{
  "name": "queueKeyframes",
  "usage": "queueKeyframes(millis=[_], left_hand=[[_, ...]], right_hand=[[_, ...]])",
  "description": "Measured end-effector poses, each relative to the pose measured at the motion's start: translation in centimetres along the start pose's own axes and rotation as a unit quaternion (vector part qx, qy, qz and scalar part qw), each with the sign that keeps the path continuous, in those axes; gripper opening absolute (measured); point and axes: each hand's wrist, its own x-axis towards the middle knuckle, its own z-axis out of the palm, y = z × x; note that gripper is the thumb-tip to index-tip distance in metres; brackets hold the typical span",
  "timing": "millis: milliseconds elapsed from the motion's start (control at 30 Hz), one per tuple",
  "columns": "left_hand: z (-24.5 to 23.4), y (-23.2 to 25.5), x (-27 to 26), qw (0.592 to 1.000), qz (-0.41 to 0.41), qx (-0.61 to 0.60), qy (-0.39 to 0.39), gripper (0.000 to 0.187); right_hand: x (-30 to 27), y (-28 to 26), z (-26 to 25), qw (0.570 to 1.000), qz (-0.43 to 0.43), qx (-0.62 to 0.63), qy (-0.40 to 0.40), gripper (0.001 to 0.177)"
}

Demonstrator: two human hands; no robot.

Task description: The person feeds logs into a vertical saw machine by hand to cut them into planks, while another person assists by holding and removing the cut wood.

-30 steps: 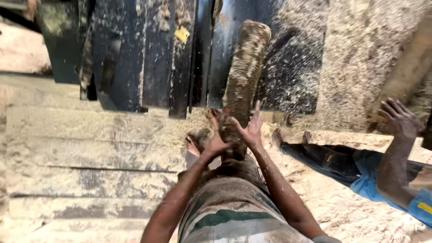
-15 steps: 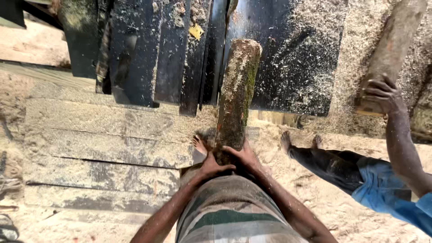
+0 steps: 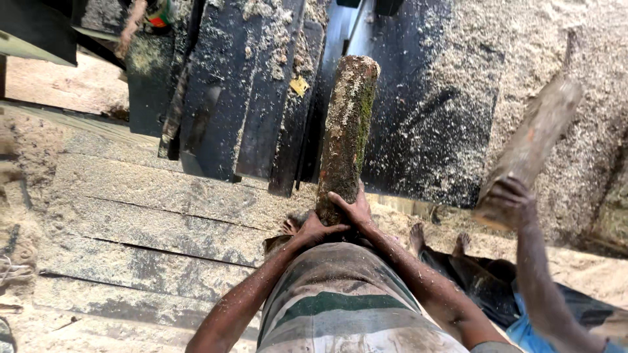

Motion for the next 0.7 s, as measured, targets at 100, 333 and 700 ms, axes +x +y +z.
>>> queueKeyframes(millis=[100, 333, 700], left_hand=[[-0.3, 0.8, 0.9, 0.999, -0.026, 0.034, 0.005, 0.14], [-1.0, 3.2, 3.7, 1.0, 0.014, -0.003, 0.009, 0.14], [-2.4, 9.8, 9.2, 0.996, -0.024, 0.024, 0.078, 0.143]], right_hand=[[0.4, -1.6, -0.5, 1.0, -0.028, 0.002, -0.006, 0.107], [3.6, -4.6, -2.0, 0.999, -0.04, 0.007, -0.035, 0.1], [11.3, -8.2, -4.1, 0.998, -0.065, -0.002, -0.019, 0.098]])
